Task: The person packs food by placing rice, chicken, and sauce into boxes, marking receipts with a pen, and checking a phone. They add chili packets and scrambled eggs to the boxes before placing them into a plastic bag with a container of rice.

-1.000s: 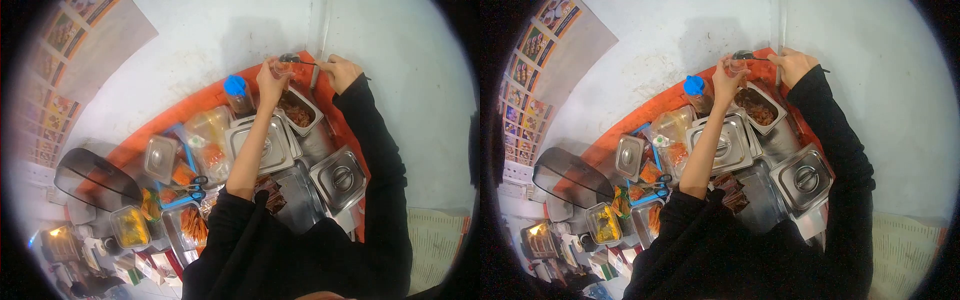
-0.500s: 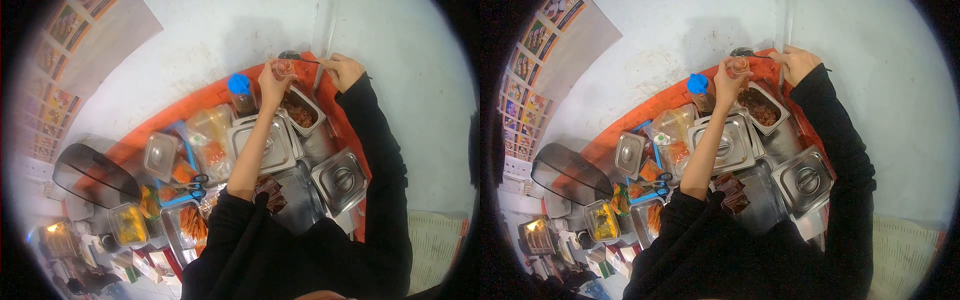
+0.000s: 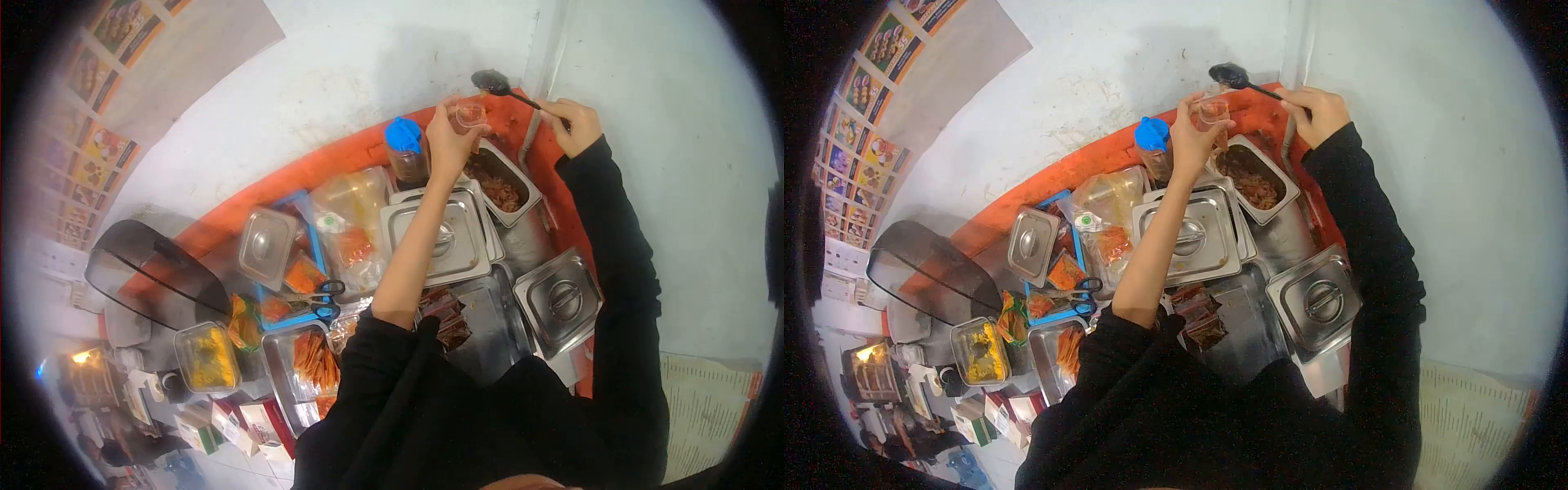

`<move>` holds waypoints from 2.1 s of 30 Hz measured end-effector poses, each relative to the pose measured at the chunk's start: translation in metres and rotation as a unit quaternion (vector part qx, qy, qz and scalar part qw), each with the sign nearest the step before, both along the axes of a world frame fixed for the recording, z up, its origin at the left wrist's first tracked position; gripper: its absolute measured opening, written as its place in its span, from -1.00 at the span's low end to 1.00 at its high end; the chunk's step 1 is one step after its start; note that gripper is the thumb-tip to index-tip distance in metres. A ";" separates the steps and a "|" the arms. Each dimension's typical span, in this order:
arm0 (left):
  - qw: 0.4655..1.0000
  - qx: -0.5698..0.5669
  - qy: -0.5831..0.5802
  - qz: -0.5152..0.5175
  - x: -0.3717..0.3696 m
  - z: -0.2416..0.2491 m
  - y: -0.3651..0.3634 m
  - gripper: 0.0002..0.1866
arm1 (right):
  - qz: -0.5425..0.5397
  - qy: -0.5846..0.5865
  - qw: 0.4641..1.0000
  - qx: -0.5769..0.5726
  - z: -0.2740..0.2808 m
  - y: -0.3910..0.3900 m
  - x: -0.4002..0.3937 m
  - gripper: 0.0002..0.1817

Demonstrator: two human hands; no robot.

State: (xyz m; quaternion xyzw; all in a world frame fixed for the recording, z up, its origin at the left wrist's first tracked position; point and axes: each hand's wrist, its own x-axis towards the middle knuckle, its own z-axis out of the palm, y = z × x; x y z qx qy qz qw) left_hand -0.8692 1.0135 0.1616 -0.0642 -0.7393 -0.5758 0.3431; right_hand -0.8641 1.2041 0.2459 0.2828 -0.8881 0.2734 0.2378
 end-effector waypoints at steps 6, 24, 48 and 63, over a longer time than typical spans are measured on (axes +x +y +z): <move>0.999 -0.027 -0.018 0.020 0.000 -0.003 -0.002 -0.33 | -0.024 0.035 0.997 0.065 -0.007 -0.011 0.015 -0.75; 0.999 -0.022 -0.035 0.007 0.006 -0.003 -0.009 -0.44 | -0.092 -0.151 0.984 0.022 -0.065 0.012 -0.017 -0.83; 0.952 0.221 -0.093 -0.191 0.010 -0.003 0.011 -0.57 | 0.042 -0.127 0.889 -0.437 -0.095 -0.058 0.001 -0.87; 0.952 -0.268 -0.141 0.054 0.005 -0.006 -0.002 -0.59 | 0.024 -0.141 0.900 -0.411 -0.083 -0.010 -0.005 -0.88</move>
